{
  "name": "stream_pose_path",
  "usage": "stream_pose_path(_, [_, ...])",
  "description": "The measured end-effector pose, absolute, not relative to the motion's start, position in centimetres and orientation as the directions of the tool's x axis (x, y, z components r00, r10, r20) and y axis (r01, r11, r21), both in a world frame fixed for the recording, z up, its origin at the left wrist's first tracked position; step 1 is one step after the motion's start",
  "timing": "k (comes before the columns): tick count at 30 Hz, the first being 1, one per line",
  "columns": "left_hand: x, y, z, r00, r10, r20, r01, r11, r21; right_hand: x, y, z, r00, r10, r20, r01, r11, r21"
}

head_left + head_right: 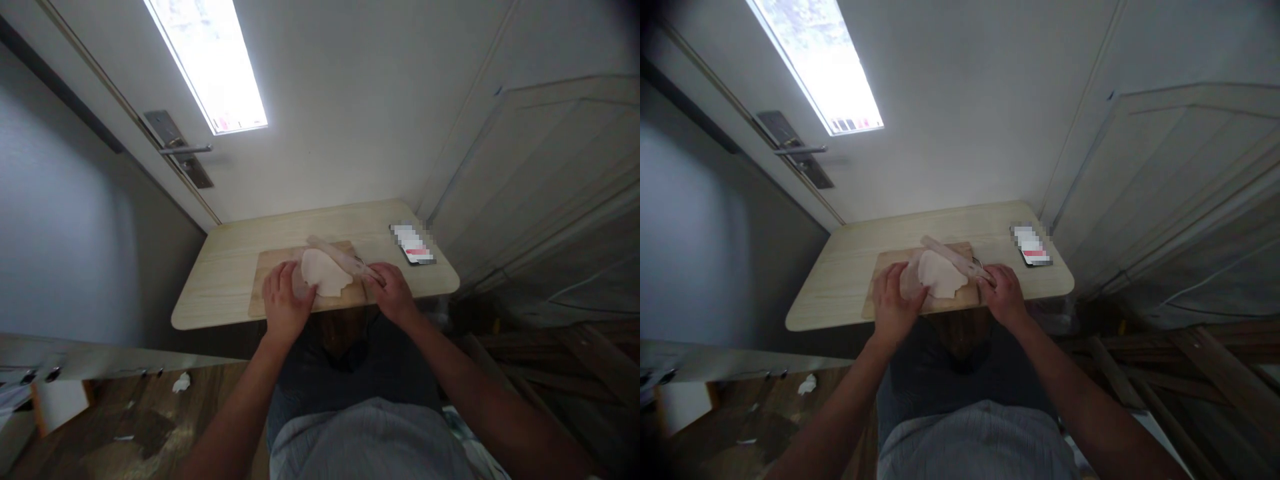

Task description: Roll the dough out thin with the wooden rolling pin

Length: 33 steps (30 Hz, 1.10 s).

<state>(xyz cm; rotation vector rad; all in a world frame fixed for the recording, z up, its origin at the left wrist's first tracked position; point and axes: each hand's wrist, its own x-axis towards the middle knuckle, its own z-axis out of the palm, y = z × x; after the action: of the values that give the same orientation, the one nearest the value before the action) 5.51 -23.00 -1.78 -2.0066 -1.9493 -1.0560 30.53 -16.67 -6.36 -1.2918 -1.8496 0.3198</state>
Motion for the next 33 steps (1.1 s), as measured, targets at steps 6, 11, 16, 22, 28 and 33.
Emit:
stream_pose_path(6, [7.0,-20.8,-3.4,0.166,0.921,0.353,0.894,-0.292,0.339,28.5,-16.1,-6.8,0.042,0.908,0.416,0.639,0.296,-0.710])
stream_pose_path(11, [7.1,-19.9,-3.5,0.201,0.931,0.304,0.906,-0.295,0.303,27.8,-15.9,-7.1,0.072,0.909,0.410,0.620,0.282,-0.732])
stream_pose_path(16, [7.3,-19.4,-2.5,0.258,0.931,0.258,0.903,-0.327,0.277,27.8,-16.3,-7.6,0.057,0.880,0.472,0.651,0.326,-0.686])
stream_pose_path(22, [9.8,-18.3,-1.4,0.170,0.975,0.146,0.944,-0.204,0.259,27.6,-16.4,-8.0,0.068,0.870,0.488,0.673,0.322,-0.666])
stream_pose_path(28, [9.7,-17.5,-1.3,0.320,0.942,0.099,0.883,-0.334,0.329,27.7,-16.2,-8.1,0.064,0.869,0.491,0.671,0.327,-0.666])
stream_pose_path(33, [6.8,-17.6,-0.9,0.485,0.868,0.105,0.740,-0.472,0.479,27.8,-16.2,-7.9,0.057,0.881,0.470,0.681,0.310,-0.663])
